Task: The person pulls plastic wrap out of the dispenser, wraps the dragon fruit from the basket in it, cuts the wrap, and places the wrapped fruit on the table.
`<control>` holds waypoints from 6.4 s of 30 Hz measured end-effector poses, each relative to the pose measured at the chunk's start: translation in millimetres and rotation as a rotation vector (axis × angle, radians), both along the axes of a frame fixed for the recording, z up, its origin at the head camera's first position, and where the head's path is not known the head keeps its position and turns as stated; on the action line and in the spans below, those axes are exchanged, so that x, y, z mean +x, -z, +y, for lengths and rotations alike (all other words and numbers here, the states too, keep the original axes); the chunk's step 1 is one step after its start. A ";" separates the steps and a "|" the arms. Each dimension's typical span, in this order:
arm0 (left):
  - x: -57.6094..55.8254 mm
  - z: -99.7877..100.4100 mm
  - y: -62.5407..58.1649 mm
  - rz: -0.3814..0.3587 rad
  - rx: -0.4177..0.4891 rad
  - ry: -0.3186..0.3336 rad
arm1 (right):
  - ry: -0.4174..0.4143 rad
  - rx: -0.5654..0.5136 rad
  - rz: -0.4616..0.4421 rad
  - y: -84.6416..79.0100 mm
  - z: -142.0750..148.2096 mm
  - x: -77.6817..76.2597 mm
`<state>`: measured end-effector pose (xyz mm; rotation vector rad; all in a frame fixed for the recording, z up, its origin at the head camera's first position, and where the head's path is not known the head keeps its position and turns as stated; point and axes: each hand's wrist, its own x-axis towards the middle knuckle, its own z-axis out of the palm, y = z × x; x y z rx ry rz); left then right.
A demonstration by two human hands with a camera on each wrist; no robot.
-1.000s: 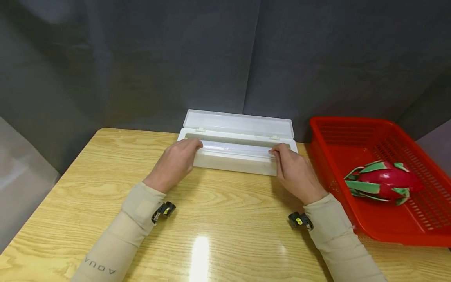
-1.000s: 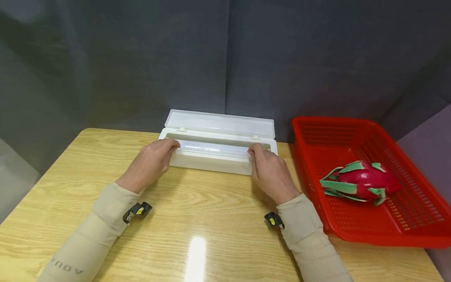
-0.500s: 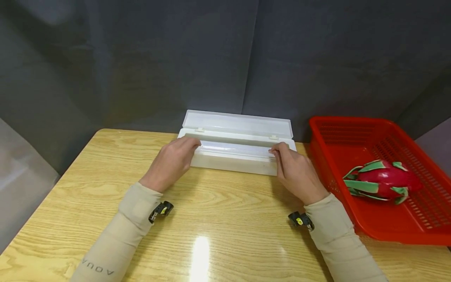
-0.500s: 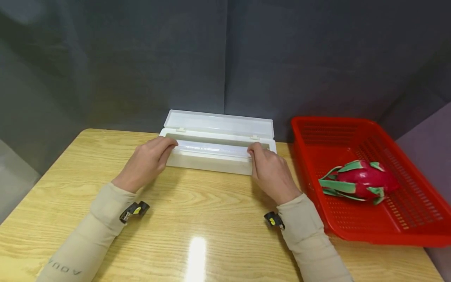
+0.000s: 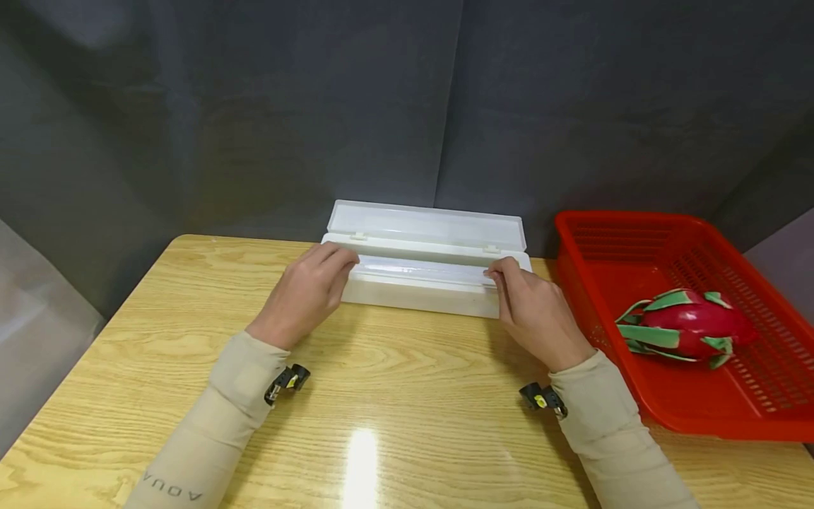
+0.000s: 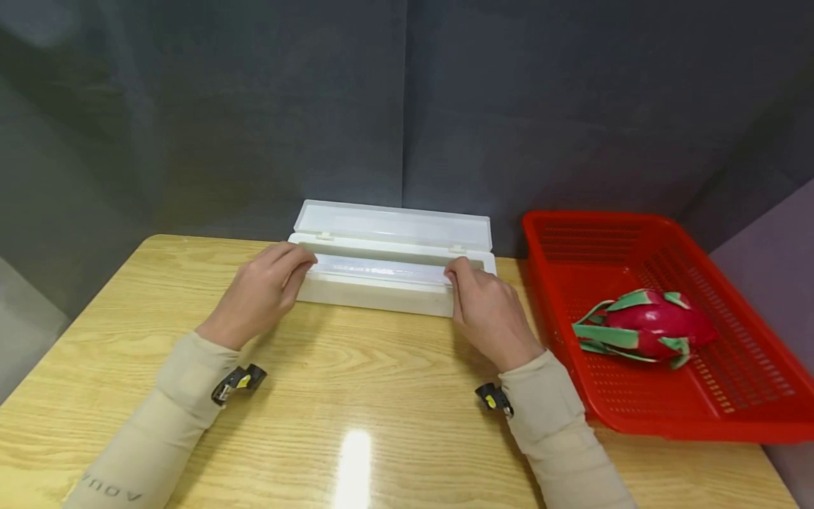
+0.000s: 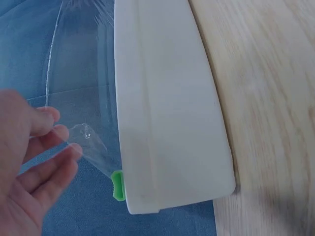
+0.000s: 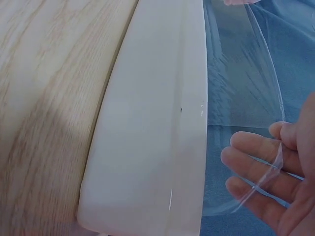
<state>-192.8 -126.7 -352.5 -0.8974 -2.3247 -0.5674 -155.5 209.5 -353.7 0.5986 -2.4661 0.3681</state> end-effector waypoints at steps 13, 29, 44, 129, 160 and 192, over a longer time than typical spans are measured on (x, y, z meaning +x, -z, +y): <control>2.4 -0.4 -2.4 -0.059 -0.033 0.050 | 0.009 0.000 -0.034 -4.6 0.4 2.9; 3.2 -5.3 -9.6 0.050 -0.013 0.035 | 0.007 -0.007 -0.002 -8.4 -0.1 4.1; 3.5 -6.8 -14.0 0.154 -0.001 0.017 | -0.009 -0.020 0.053 -15.5 -0.4 9.8; 12.5 -11.7 -27.4 0.230 -0.001 0.096 | -0.049 -0.010 0.096 -37.2 -0.6 24.0; 19.0 -10.6 -38.1 0.290 0.042 0.097 | -0.087 -0.029 0.167 -50.6 0.6 33.4; 30.9 -10.2 -54.2 0.340 0.039 0.048 | -0.061 -0.018 0.159 -66.6 -3.9 47.0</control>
